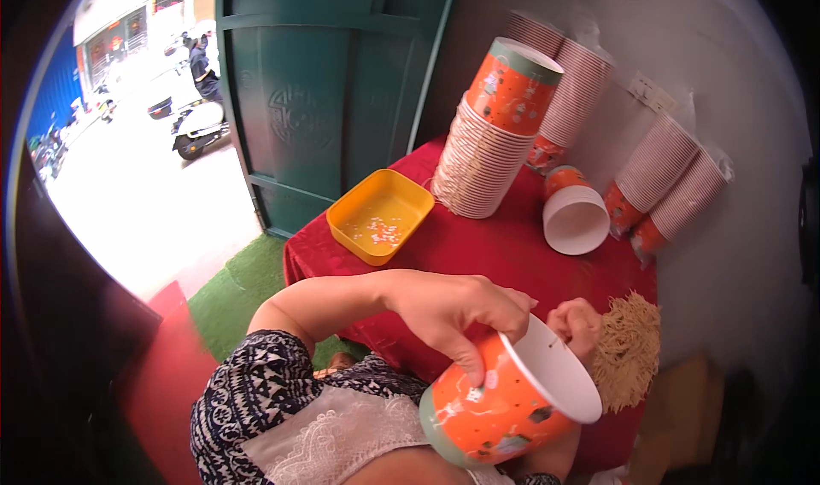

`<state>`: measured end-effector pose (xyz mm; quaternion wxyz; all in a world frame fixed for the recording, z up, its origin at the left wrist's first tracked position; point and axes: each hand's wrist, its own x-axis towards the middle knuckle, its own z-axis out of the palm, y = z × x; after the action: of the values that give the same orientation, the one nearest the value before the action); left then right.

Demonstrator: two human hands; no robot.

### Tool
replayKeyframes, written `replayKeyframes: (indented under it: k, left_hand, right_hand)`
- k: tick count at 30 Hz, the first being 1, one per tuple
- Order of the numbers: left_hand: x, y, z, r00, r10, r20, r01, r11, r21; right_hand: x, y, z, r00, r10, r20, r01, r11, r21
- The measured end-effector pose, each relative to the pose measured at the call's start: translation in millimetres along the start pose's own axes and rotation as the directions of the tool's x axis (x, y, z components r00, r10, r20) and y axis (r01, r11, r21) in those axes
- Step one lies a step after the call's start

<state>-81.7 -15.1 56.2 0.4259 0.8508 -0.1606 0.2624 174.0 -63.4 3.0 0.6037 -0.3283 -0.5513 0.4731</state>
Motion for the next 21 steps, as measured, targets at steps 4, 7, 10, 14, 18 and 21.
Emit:
replayKeyframes:
  k: [4, 7, 10, 14, 18, 21]
  left_hand:
    - [-2.2, -6.3, -0.4, 0.999, 0.019, -0.050, -0.002, 0.951, 0.309]
    - [1.5, -12.4, 4.3, 0.998, -0.020, -0.064, 0.044, 0.907, 0.418]
    - [2.6, -24.2, 11.7, 0.998, 0.003, -0.058, 0.029, 0.841, 0.540]
    - [7.7, -36.6, 21.9, 1.000, 0.007, -0.015, 0.004, 0.797, 0.604]
    - [9.0, -42.0, 29.6, 0.999, -0.006, 0.046, -0.025, 0.774, 0.633]
    - [11.0, -45.0, 30.3, 0.998, -0.051, 0.046, -0.003, 0.631, 0.776]
  right_hand:
    - [8.0, -5.3, -51.2, 0.995, 0.004, -0.101, -0.055, 0.859, -0.509]
    - [-9.6, -13.8, -77.8, 0.973, -0.133, -0.188, -0.030, 0.736, -0.676]
    - [-20.3, -12.6, -86.1, 0.956, -0.206, -0.208, -0.065, 0.545, -0.836]
    - [-35.3, -21.4, -61.6, 0.946, 0.023, -0.324, -0.325, 0.031, -0.945]
    - [-45.5, -15.5, -82.8, 0.943, -0.153, -0.295, -0.294, 0.028, -0.955]
    - [-57.6, -13.9, -94.5, 0.890, -0.323, -0.320, -0.305, 0.099, -0.947]
